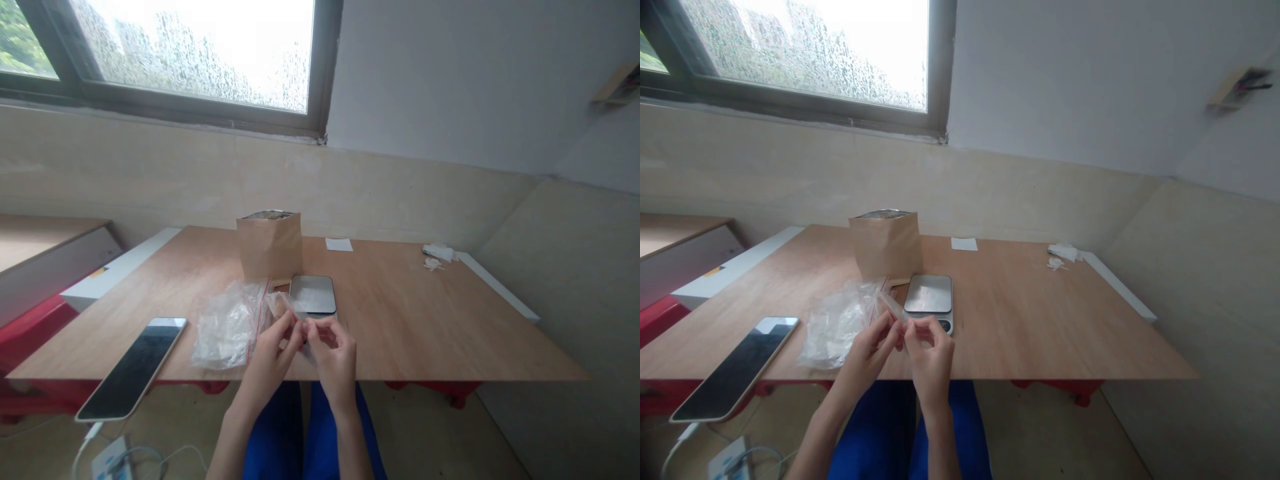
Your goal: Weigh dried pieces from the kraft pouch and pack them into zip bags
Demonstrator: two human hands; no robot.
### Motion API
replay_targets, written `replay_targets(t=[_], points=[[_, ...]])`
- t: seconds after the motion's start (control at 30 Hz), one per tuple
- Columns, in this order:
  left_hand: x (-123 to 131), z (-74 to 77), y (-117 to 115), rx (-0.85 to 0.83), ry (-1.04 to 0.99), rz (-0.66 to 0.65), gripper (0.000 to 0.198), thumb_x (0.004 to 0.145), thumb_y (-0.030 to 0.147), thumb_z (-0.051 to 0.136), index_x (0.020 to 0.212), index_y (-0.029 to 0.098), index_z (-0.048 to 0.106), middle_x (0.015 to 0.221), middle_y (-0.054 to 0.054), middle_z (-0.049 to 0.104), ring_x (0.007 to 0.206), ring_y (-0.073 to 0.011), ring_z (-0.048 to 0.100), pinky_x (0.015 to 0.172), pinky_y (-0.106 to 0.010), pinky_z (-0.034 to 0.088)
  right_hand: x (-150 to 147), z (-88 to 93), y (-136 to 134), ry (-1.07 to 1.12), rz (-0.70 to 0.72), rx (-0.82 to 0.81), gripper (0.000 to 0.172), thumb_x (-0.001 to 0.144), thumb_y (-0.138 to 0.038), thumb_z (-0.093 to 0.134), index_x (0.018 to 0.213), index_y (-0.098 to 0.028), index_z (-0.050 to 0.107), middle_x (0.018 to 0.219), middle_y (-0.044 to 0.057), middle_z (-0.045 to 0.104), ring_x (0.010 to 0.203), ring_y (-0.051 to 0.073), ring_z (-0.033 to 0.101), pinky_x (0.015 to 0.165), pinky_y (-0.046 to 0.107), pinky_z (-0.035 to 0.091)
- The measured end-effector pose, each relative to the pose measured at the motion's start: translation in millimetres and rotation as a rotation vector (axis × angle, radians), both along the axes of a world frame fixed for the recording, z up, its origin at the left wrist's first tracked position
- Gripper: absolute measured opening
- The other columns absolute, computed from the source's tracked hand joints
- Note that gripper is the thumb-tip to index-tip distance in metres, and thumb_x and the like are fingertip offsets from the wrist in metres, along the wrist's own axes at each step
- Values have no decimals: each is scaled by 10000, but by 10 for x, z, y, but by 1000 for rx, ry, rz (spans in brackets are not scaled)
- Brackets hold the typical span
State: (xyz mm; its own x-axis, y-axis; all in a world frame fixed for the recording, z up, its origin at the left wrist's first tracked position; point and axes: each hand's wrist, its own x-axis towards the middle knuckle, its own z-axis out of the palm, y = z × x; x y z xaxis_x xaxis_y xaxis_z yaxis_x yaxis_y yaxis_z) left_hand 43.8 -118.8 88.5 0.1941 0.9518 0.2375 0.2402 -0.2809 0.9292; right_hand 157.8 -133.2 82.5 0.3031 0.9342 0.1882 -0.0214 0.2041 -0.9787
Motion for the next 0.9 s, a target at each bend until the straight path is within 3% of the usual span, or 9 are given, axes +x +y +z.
replay_targets(t=[0.1, 0.17, 0.27, 0.4, 0.5, 0.6, 0.67, 0.8, 0.9], points=[[-84, 27, -9, 17, 55, 114, 270, 812, 356, 434, 596, 196, 401, 536, 48, 411, 520, -94, 405, 512, -203, 332, 139, -40, 49, 27, -285, 21, 274, 764, -426, 594, 694, -168, 538, 607, 24, 651, 559, 154, 631, 548, 245, 500], [-145, 40, -9, 32, 64, 142, 301, 784, 357, 469, 543, 193, 392, 512, 48, 384, 509, -94, 371, 501, -209, 305, 221, -37, 66, 40, -360, 41, 288, 759, -436, 597, 682, -174, 508, 554, 6, 625, 519, 142, 612, 527, 234, 484], [-170, 12, 11, 21, -73, 118, 320, 780, 375, 498, 531, 188, 423, 528, 39, 400, 529, -101, 383, 524, -216, 320, 235, 3, 52, 60, -305, 76, 287, 780, -437, 579, 691, -183, 483, 549, -3, 612, 520, 136, 605, 535, 236, 482], [-35, -153, 61, -76, -550, 128, 380, 823, 471, 416, 567, 192, 449, 631, 7, 500, 658, -135, 494, 673, -245, 412, 134, 47, 11, 172, -200, 114, 267, 805, -420, 567, 716, -187, 472, 590, -19, 602, 556, 127, 610, 588, 251, 497], [102, -294, 75, -249, -737, 147, 324, 777, 501, 506, 822, 194, 601, 818, -19, 615, 839, -174, 563, 790, -280, 433, 84, 28, 15, 284, -122, 108, 262, 802, -416, 575, 724, -190, 469, 610, -35, 574, 555, 114, 592, 575, 244, 495], [186, -353, 61, -437, -865, 27, 494, 751, 587, 501, 996, 177, 628, 926, -66, 665, 940, -223, 592, 848, -331, 440, 69, -29, 60, 288, -83, 74, 260, 797, -425, 573, 747, -190, 473, 605, -38, 554, 544, 111, 572, 545, 230, 475], [205, -348, 58, -495, -931, -2, 572, 736, 631, 485, 996, 148, 647, 910, -91, 685, 955, -251, 606, 862, -357, 447, 77, -58, 92, 197, -88, 63, 249, 795, -420, 571, 774, -184, 492, 637, -21, 563, 572, 118, 569, 559, 237, 471], [188, -327, 102, -502, -920, 149, 527, 706, 570, 572, 1023, 157, 651, 915, -70, 700, 982, -247, 611, 883, -350, 453, 149, 23, 84, -155, -238, 132, 185, 782, -311, 600, 904, -186, 539, 772, 2, 550, 642, 114, 527, 630, 246, 465], [149, -363, 171, -480, -886, 254, 483, 733, 531, 565, 1044, 170, 643, 976, -58, 692, 1028, -229, 594, 905, -332, 444, 212, 215, 39, -397, -68, 180, 101, 823, -212, 535, 916, -206, 574, 810, 8, 557, 694, 122, 544, 662, 248, 471]])
